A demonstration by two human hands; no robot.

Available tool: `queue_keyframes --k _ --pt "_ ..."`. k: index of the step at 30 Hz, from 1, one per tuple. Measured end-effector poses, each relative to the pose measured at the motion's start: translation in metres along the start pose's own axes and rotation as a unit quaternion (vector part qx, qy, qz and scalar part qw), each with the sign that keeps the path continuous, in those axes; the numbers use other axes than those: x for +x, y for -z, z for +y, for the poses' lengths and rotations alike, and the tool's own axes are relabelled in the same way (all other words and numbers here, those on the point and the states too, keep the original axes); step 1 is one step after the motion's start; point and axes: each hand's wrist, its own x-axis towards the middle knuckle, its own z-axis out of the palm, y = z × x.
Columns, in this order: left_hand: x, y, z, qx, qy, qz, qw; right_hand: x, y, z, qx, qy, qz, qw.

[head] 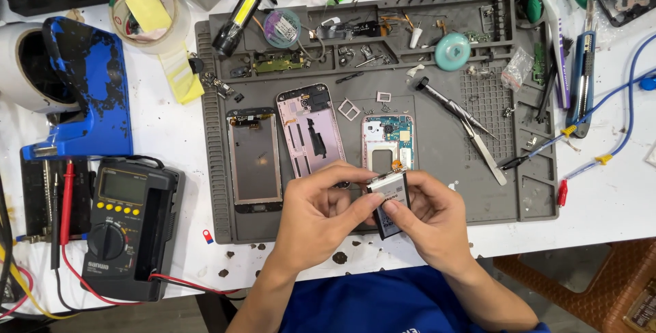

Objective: Testing a mobile phone battery using a multimeter and adjusting the connector with tweezers.

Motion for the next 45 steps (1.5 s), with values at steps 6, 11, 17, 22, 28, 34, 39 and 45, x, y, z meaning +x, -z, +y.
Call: queue_keyframes --k 6,11,17,22,28,34,39,45 --pt "-0.002 -0.001 -0.001 0.005 -0.004 0.01 1.0 -0.001 0.0 0.002 -0.004 0.003 0.002 1.0" --pt "-0.002 0.001 -0.001 -0.002 0.023 0.016 1.0 0.0 -0.003 -0.001 0.001 0.007 -0.004 1.0" --pt "0.0 -0.004 -0.002 0.088 -0.056 0.07 0.992 -0.001 -0.008 -0.004 -0.026 0.019 0.004 0.999" --pt "0.002 -0.002 -0.004 0.122 -0.136 0.06 0.981 0.0 -0.01 -0.006 -0.011 0.025 -0.007 1.0" --pt "0.003 0.014 0.0 0.036 -0.012 -0.023 0.999 0.005 -0.019 -0.021 0.019 0.038 -0.027 0.999" --pt "0.008 0.005 0.017 0.16 -0.045 -0.008 0.986 -0.002 -0.01 -0.001 -0.048 0.045 -0.004 0.998" --pt "0.008 0.006 0.01 0.144 -0.079 -0.012 0.986 0.002 -0.014 -0.01 -0.086 0.059 -0.014 0.994" --pt "0.006 0.006 0.002 0.137 -0.129 -0.008 0.982 0.002 -0.013 -0.009 -0.09 0.049 -0.018 0.995"
